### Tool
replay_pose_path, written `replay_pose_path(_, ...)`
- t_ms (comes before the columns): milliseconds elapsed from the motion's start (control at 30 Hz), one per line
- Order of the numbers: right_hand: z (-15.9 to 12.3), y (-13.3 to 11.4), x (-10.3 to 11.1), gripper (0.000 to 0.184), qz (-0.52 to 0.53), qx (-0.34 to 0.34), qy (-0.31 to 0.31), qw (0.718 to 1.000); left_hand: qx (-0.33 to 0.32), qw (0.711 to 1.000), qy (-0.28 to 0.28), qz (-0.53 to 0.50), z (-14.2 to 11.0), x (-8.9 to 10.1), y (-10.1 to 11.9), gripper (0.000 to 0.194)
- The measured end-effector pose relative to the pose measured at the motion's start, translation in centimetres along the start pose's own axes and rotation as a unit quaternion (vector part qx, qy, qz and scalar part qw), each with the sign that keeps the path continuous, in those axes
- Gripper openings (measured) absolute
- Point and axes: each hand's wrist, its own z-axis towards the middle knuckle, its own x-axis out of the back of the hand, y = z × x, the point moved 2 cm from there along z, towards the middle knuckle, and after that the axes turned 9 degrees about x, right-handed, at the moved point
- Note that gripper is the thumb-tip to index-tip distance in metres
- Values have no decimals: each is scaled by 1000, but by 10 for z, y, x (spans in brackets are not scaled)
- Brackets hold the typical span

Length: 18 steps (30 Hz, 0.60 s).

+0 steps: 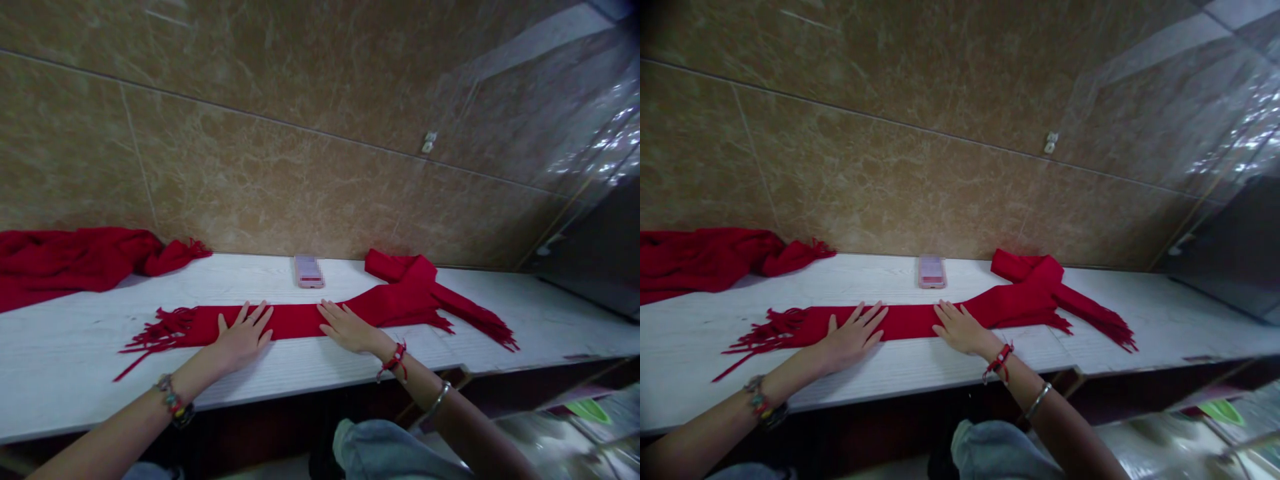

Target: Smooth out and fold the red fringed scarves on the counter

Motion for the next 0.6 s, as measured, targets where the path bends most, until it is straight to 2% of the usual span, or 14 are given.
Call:
replay_pose_path(100,-28,35,-1,42,-94,-61,8,994,6,1000,6,-4,0,-1,-3,53)
replay_pose_path(267,-76,95,1,39,-184,-153,50,970,14,1000,4,-6,1,0,-1,53)
replay_pose_path(367,-102,128,-5,40,-166,-178,25,970,23,1000,-5,-7,1,1,-2,53)
replay_pose_path(467,-125,155,-10,42,-116,-260,14,958,24,1000,-13,-5,2,1,-3,54)
replay_pose_path(600,-130,162,-3,42,-106,-301,31,947,31,999,-18,-3,3,3,-3,53)
